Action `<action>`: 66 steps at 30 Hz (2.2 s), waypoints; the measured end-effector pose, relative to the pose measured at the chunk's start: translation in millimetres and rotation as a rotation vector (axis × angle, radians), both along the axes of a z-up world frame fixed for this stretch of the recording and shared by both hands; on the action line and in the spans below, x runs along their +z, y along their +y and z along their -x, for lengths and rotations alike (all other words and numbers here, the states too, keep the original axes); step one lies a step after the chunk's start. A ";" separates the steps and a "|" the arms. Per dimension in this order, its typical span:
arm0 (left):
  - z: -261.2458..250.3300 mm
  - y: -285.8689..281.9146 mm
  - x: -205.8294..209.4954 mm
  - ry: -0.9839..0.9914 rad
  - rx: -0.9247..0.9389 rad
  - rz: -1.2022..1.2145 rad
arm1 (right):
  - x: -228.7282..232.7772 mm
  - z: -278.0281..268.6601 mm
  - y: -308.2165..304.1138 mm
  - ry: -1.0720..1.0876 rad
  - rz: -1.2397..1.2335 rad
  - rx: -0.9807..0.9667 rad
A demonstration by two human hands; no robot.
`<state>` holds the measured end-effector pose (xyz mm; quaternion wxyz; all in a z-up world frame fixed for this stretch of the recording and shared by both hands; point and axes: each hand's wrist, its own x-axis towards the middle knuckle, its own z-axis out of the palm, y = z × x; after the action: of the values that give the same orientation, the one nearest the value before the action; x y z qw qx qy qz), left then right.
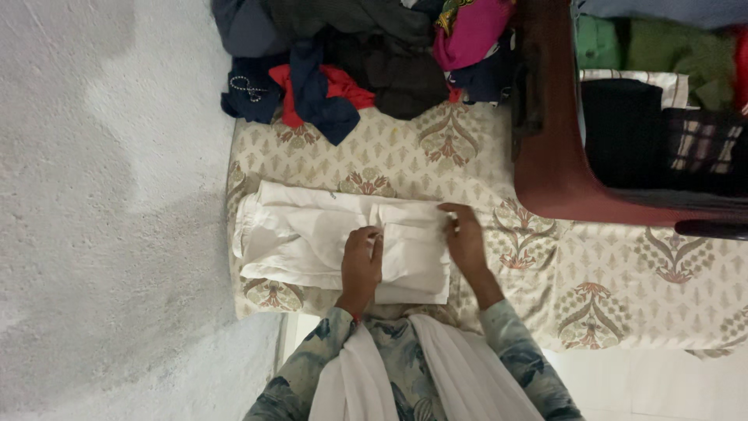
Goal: The person folds a white shirt by hand and places it into an open suitcase.
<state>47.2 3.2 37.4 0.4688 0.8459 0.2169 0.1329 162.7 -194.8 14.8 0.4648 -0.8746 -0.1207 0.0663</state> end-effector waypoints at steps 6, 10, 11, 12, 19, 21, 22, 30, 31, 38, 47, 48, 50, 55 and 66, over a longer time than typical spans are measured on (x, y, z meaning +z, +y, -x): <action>-30.7 -20.3 4.2 -0.099 -0.452 -0.391 | -43.3 -45.0 -36.8 -0.009 -0.005 0.142; -38.9 -54.9 -3.8 -0.040 -0.674 -0.488 | -51.1 -57.9 -28.8 0.231 -0.116 0.141; -39.4 -55.9 -7.4 -0.013 -0.674 -0.519 | -53.1 -59.2 -26.0 0.164 -0.110 0.143; -39.9 -58.2 -11.5 0.014 -0.678 -0.545 | -54.9 -59.0 -27.0 0.099 -0.099 0.142; -33.8 -53.9 -26.0 -0.058 -0.694 -0.506 | -75.6 -76.4 -21.4 -0.060 0.030 0.126; -29.9 -53.2 -24.8 -0.027 -0.705 -0.516 | -78.7 -76.7 -17.4 -0.054 0.013 0.147; -30.9 -52.9 -23.2 -0.018 -0.710 -0.523 | -78.2 -76.6 -16.1 0.061 -0.058 0.085; -6.2 -22.7 -5.9 -0.271 -0.259 -0.355 | -59.6 -37.1 -43.6 0.428 -0.062 -0.045; -0.1 -17.2 -9.0 -0.320 -0.131 -0.331 | -57.3 -25.2 -45.1 0.519 -0.098 -0.082; 44.5 21.1 -64.4 0.118 -0.019 -0.019 | -42.7 34.0 -27.4 0.622 0.011 -0.086; 45.6 16.3 -89.0 0.313 0.002 0.413 | -21.1 48.3 -14.5 0.705 -0.398 -0.027; 44.5 16.9 -90.0 0.305 0.002 0.438 | -23.1 48.8 -13.4 0.680 -0.390 -0.024; 43.3 16.0 -90.6 0.248 -0.020 0.440 | -23.1 45.2 -12.8 0.609 -0.403 -0.029; 27.8 3.2 -75.6 0.044 -0.110 0.526 | -14.5 34.7 -30.1 0.517 -0.409 -0.060; 50.7 -16.7 -103.1 0.317 -0.304 0.320 | 1.2 66.5 -62.9 0.010 0.220 -0.032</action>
<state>-3.5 -13.5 -65.6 0.5713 0.7942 0.1761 -0.1090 96.2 -257.7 16.1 0.3678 -0.9218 -0.0963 0.0762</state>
